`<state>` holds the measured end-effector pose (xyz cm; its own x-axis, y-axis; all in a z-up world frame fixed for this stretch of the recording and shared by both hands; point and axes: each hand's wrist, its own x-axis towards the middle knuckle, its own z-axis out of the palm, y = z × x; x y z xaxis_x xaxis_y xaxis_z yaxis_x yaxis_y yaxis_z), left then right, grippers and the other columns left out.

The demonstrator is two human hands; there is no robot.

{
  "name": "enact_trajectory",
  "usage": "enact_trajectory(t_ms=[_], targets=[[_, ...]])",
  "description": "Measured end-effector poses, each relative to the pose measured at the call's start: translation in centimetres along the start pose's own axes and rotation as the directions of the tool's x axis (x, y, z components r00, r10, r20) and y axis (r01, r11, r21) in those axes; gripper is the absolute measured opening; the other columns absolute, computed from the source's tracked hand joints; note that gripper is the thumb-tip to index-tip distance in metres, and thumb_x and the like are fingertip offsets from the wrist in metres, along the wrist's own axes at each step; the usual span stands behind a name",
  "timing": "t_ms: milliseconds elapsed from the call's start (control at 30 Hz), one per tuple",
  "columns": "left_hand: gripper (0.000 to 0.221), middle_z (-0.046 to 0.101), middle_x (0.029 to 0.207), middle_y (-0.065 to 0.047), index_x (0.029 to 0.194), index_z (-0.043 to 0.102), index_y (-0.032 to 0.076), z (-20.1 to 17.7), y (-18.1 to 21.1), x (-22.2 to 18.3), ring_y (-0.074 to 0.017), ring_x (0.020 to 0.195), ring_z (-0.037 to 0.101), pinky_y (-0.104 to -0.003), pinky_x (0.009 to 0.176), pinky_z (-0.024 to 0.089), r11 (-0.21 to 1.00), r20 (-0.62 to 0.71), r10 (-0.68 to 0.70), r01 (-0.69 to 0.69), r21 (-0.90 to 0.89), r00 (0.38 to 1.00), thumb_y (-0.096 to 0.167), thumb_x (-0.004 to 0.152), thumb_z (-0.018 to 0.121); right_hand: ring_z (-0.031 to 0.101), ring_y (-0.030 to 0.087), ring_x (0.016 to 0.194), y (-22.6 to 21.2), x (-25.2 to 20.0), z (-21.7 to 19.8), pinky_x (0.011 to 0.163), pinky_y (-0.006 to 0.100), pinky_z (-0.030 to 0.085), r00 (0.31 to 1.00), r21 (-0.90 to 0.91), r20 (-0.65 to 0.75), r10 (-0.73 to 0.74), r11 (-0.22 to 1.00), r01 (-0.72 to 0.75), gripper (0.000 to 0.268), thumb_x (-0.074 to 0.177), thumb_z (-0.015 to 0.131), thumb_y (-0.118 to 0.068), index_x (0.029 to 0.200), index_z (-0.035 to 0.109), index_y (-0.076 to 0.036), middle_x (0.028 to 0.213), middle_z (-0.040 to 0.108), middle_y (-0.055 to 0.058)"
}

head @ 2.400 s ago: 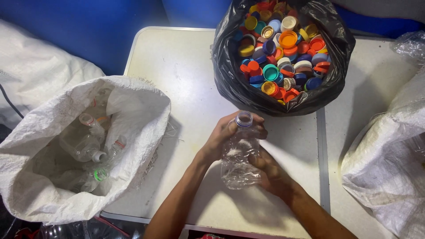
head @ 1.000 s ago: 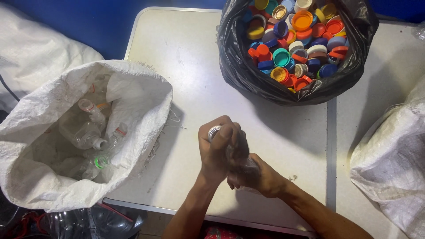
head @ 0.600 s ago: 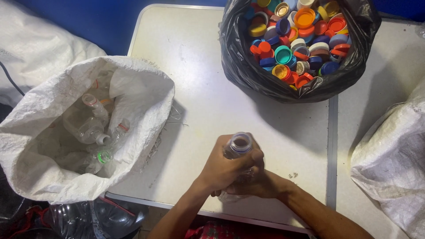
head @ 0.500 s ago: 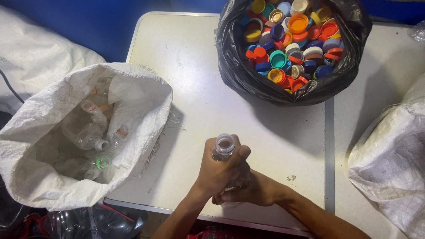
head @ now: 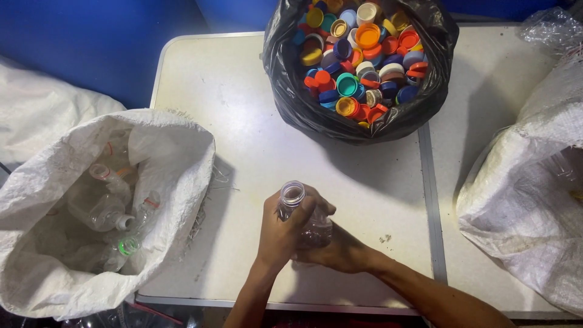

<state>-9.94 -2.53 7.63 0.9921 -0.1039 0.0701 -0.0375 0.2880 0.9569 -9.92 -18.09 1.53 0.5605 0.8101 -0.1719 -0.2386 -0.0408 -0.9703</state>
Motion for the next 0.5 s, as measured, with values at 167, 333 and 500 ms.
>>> enact_trajectory(t_ms=[167, 333, 500], targets=[[0.05, 0.067, 0.086, -0.009, 0.097, 0.061, 0.003, -1.0, -1.5, -0.6, -0.0169, 0.082, 0.068, -0.03, 0.075, 0.058, 0.989, 0.259, 0.135, -0.115, -0.093, 0.956, 0.052, 0.105, 0.069, 0.068, 0.023, 0.112, -2.4, -0.2, -0.5, 0.097, 0.04, 0.059, 0.996, -0.202, -0.024, 0.089, 0.975, -0.092, 0.049, 0.094, 0.073, -0.027, 0.133, 0.052, -0.006, 0.12, 0.067, 0.014], [0.051, 0.049, 0.056, 0.002, 0.074, 0.052, 0.011, -1.9, -6.5, -1.7, -0.0067, 0.048, 0.045, -0.023, 0.043, 0.036, 0.915, 0.071, 0.15, -0.111, -0.388, 0.986, 0.051, 0.099, 0.073, 0.063, 0.022, 0.11, 0.7, -0.6, -0.3, 0.1, 0.039, 0.055, 0.989, 0.099, 0.038, 0.145, 0.984, -0.148, 0.062, 0.086, 0.079, -0.029, 0.133, 0.046, -0.006, 0.117, 0.061, 0.014], [0.052, 0.044, 0.053, 0.003, 0.069, 0.046, 0.014, -1.3, -4.0, -1.2, -0.006, 0.045, 0.038, -0.024, 0.041, 0.029, 0.96, 0.069, 0.25, -0.238, -0.146, 0.966, 0.049, 0.098, 0.072, 0.068, 0.018, 0.089, -1.9, -0.2, -0.5, 0.08, 0.034, 0.06, 0.994, -0.013, 0.03, 0.104, 0.995, -0.103, 0.044, 0.084, 0.08, -0.028, 0.114, 0.06, -0.003, 0.098, 0.068, 0.009]])
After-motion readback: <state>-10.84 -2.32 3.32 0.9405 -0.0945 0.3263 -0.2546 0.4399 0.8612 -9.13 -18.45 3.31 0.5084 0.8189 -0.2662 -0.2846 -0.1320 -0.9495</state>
